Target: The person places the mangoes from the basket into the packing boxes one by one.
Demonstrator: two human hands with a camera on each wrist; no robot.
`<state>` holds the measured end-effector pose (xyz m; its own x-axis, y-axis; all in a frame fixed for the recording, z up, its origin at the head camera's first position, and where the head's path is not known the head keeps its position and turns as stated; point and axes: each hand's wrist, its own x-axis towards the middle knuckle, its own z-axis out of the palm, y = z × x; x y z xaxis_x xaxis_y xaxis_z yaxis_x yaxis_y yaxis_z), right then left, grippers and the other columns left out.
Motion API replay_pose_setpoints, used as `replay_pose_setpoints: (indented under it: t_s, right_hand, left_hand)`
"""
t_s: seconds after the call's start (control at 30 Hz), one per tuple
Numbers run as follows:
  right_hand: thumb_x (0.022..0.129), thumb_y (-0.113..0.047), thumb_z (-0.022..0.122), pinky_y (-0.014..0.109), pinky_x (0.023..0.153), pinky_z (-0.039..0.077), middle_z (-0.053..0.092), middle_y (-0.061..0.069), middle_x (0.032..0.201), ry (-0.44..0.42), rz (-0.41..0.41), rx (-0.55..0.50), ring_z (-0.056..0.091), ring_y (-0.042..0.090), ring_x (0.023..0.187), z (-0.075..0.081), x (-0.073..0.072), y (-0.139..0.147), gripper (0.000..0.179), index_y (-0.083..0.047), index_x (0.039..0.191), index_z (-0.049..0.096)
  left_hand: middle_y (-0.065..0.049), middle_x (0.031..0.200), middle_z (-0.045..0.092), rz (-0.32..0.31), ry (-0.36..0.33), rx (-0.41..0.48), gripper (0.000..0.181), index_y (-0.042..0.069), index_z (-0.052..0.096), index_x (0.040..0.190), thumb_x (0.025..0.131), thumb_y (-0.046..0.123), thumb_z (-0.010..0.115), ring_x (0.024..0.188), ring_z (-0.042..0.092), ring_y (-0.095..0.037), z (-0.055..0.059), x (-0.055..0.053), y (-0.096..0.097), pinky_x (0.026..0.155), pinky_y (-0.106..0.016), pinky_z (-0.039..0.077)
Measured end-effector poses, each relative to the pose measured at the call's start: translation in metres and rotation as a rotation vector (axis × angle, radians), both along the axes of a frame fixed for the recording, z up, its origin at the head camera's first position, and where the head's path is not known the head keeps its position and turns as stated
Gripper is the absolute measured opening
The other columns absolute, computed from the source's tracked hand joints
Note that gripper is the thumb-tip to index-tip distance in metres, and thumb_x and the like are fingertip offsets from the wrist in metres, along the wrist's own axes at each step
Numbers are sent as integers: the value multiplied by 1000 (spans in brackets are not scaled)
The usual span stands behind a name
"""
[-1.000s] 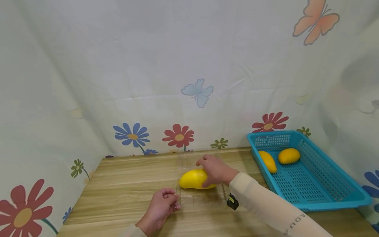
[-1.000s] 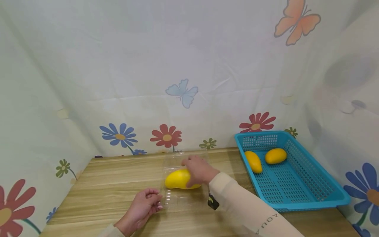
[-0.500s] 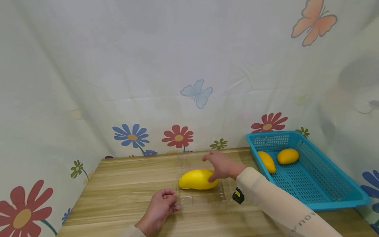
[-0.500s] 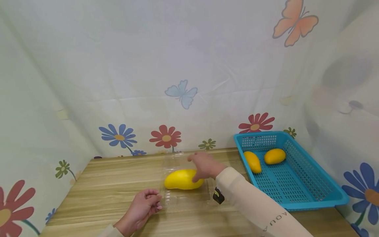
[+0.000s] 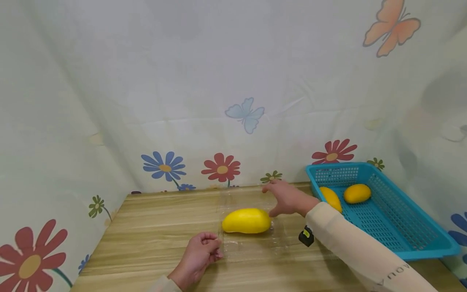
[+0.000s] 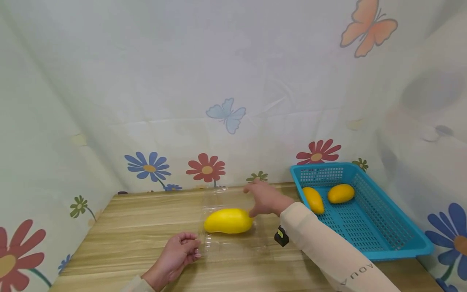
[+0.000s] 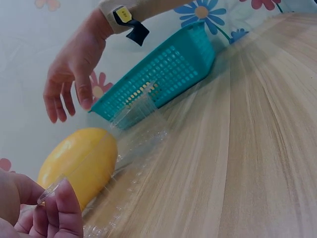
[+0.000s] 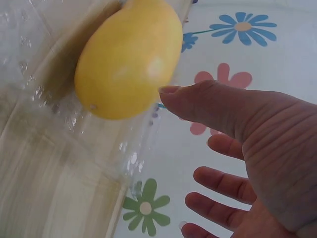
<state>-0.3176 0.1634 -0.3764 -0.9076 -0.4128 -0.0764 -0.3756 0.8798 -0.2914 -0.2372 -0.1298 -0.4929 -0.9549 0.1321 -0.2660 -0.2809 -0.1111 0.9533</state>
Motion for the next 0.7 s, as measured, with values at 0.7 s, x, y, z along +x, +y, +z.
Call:
replay_pose_setpoints:
  t_s: [0.7]
  right_hand:
    - [88, -30, 81, 56, 107, 52, 57, 21, 139, 73, -27, -89, 57, 39, 125, 17, -4, 57, 62, -4, 139, 57]
  left_hand:
    - [1, 80, 59, 7, 4, 17, 33, -9, 44, 121, 95, 0, 63, 67, 60, -12, 1, 0, 1, 65, -25, 59]
